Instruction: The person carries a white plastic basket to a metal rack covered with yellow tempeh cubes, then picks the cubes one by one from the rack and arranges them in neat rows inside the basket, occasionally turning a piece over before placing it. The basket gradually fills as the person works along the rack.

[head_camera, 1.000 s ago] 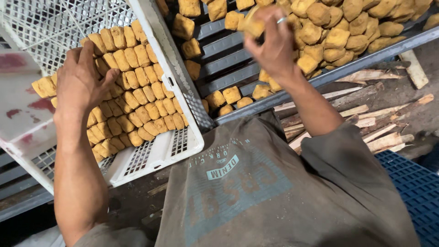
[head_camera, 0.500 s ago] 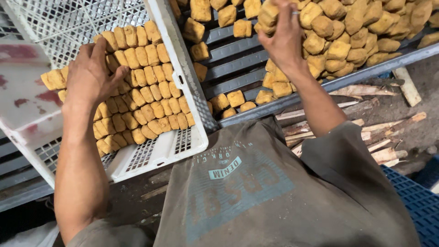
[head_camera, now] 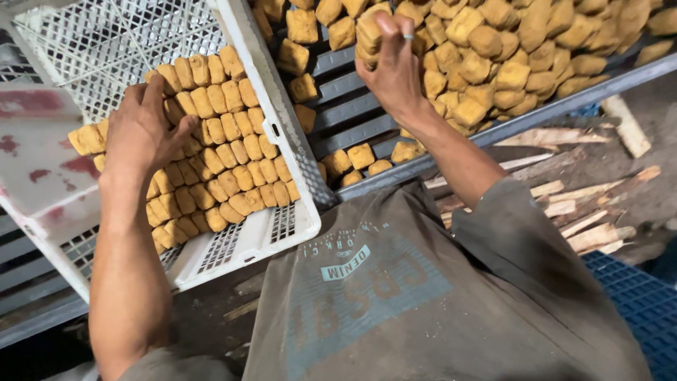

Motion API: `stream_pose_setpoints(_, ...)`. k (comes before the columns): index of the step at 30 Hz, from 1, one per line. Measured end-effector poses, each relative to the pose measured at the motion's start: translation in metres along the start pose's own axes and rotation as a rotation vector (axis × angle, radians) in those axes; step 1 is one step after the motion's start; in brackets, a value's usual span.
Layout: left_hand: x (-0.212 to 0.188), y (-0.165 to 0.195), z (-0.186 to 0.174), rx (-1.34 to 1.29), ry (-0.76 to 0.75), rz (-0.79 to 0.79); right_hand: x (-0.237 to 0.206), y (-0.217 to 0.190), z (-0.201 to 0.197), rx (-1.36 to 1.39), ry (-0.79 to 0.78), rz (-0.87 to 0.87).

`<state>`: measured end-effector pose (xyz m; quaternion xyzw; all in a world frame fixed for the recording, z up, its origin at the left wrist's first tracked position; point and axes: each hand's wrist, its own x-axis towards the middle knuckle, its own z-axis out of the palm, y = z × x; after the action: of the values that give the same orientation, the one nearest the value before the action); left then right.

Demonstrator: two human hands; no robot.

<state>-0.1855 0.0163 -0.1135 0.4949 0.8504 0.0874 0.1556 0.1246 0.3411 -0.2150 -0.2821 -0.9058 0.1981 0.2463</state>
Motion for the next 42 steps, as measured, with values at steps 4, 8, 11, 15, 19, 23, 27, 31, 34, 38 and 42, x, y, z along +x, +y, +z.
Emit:
stream_pose_setpoints(4,-0.001,-0.004,0.004,0.014,0.005,-0.017,0.014,0.007,-0.024,-0.009,0.113,0.009)
stream_pose_setpoints(8,-0.001,-0.006,0.006,0.030,0.014,0.013,0.041,0.007,-0.026,0.027,0.220,0.008)
stream_pose_setpoints(11,0.000,-0.004,0.004,0.010,-0.017,-0.016,0.046,0.000,-0.016,-0.017,0.152,-0.001)
stream_pose_setpoints(15,-0.001,-0.003,0.002,0.005,0.022,0.014,0.042,-0.006,-0.012,-0.122,0.103,-0.047)
stream_pose_setpoints(19,-0.003,-0.004,0.003,0.007,0.007,0.001,0.048,-0.003,-0.013,-0.197,0.105,-0.089)
stream_pose_setpoints(23,-0.002,-0.005,0.003,0.027,0.043,0.037,0.056,0.000,-0.010,-0.028,0.103,-0.008)
stream_pose_setpoints(27,-0.001,-0.002,0.001,0.034,-0.067,-0.033,0.051,0.002,-0.013,-0.193,0.112,-0.131)
stream_pose_setpoints(31,-0.002,-0.001,0.002,0.011,-0.036,-0.009,0.051,0.002,-0.020,-0.158,0.050,-0.177)
stream_pose_setpoints(34,-0.002,-0.002,0.004,0.032,-0.033,-0.005,0.056,-0.001,-0.026,-0.073,0.104,-0.148)
stream_pose_setpoints(38,-0.001,-0.004,0.007,0.039,-0.019,-0.002,0.049,-0.004,-0.045,0.112,0.203,0.021)
stream_pose_setpoints(42,-0.002,-0.003,0.007,0.027,-0.015,0.012,0.028,-0.010,-0.052,0.130,0.153,0.136)
